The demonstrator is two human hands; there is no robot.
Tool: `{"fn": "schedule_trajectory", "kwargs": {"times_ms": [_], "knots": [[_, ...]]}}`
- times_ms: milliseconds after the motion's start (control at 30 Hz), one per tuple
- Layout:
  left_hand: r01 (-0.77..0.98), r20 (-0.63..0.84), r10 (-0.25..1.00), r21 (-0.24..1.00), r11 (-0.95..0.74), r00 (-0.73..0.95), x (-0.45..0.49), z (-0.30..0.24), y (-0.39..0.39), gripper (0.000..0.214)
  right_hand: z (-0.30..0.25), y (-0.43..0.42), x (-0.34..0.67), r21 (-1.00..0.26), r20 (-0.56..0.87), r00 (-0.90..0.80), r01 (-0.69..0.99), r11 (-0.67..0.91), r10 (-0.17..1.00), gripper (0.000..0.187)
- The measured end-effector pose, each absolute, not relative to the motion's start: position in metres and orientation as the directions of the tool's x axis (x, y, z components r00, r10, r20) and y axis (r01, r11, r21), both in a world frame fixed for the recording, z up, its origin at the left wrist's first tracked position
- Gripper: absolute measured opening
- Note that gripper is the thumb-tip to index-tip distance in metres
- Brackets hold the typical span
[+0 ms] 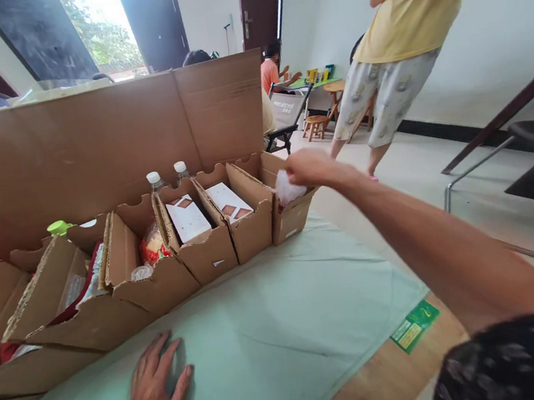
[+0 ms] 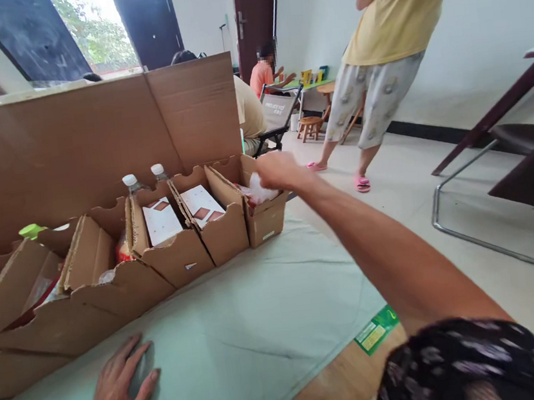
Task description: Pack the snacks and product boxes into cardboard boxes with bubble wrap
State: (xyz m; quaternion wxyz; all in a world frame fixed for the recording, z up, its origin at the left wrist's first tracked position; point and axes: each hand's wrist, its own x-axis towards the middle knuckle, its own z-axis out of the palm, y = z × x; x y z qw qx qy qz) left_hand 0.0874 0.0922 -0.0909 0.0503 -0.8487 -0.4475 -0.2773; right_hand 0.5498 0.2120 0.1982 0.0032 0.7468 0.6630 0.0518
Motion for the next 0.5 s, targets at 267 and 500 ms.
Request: {"fn": "schedule_trajectory", "kwargs": {"times_ms": [267, 500], "knots": [[0.468, 0.559, 0.769, 0.615, -0.635, 0.309, 0.187, 0.02, 0.052, 0.105, 0.215, 0.073, 0.458, -0.277, 0.182, -0.484, 0.81, 0.517, 0.856, 0.017], [0.524, 0.196, 0.891, 0.749, -0.406, 0.41, 0.174, 0.004, 0.054, 0.038, 0.217, 0.182, 0.445, -0.064, -0.05, -0.281, 0.959, 0.277, 0.958, 0.021]]}}
